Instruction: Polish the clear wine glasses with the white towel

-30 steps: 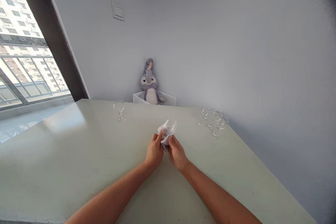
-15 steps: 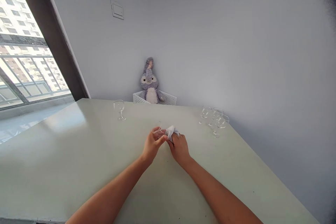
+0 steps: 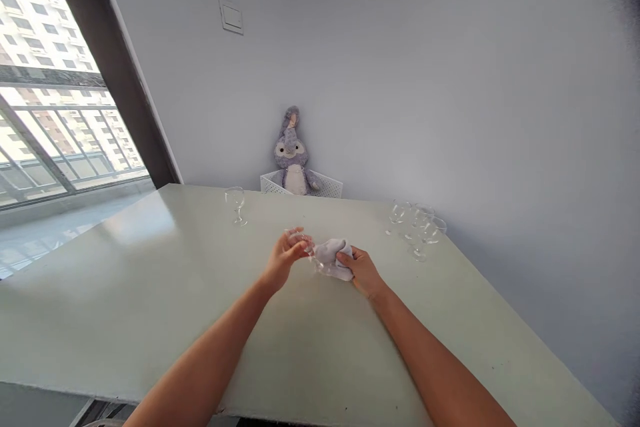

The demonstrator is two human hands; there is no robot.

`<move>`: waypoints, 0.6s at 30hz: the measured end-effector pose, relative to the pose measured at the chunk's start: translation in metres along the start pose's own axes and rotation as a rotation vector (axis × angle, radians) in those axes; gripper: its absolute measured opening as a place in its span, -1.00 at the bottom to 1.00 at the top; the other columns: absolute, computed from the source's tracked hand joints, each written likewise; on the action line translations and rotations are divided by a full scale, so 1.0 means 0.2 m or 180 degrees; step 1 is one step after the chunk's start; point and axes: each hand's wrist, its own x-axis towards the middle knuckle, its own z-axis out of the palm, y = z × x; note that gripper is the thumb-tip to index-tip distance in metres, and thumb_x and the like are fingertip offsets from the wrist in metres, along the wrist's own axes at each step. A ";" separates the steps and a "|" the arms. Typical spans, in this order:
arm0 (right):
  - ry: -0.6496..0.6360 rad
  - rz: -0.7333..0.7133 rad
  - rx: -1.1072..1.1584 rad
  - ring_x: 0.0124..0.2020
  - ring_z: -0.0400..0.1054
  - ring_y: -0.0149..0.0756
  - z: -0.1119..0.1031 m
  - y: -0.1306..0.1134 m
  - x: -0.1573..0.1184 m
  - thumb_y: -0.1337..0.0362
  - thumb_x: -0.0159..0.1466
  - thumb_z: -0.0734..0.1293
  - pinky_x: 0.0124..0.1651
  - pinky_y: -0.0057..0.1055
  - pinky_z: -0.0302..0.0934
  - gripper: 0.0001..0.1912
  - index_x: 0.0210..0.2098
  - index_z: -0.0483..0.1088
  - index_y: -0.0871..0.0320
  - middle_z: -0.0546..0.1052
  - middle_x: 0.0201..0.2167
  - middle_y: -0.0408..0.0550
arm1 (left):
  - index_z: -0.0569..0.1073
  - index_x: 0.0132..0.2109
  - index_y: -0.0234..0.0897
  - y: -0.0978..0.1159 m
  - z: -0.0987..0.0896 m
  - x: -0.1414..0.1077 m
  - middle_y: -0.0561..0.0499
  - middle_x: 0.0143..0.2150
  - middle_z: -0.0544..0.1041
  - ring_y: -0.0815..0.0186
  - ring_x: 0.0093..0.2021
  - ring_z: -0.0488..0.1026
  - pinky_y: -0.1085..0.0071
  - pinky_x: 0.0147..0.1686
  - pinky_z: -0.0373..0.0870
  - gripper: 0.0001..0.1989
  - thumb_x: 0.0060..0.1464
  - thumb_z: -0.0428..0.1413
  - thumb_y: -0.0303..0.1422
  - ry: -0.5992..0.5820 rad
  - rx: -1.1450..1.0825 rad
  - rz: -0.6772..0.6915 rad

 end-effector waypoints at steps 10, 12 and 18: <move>0.0542 0.0008 0.0324 -0.52 0.23 -0.39 -0.05 0.06 0.04 0.13 -0.17 0.48 -0.42 -0.41 0.15 -0.67 -0.49 0.40 0.20 0.38 -0.59 -0.19 | 0.18 0.06 -0.14 0.09 -0.56 0.15 -0.01 -0.14 0.36 0.31 -0.13 0.34 0.38 -0.19 0.29 -0.36 -0.20 0.20 -0.22 0.2587 0.1612 0.0846; 0.0464 -0.0012 0.0237 -0.53 0.22 -0.40 -0.04 0.07 0.03 0.12 -0.17 0.48 -0.43 -0.42 0.14 -0.65 -0.48 0.40 0.21 0.37 -0.60 -0.19 | 0.18 0.07 -0.12 0.07 -0.63 0.17 0.00 -0.14 0.35 0.32 -0.14 0.34 0.39 -0.21 0.28 -0.35 -0.21 0.20 -0.22 0.2709 0.1657 0.0801; 0.0419 0.0001 0.0139 -0.53 0.22 -0.39 -0.03 0.07 0.02 0.10 -0.13 0.46 -0.44 -0.42 0.15 -0.66 -0.47 0.40 0.21 0.37 -0.60 -0.17 | 0.18 0.07 -0.10 0.06 -0.78 0.25 0.04 -0.17 0.32 0.38 -0.20 0.34 0.42 -0.22 0.25 -0.32 -0.25 0.21 -0.22 0.3055 0.1448 0.0646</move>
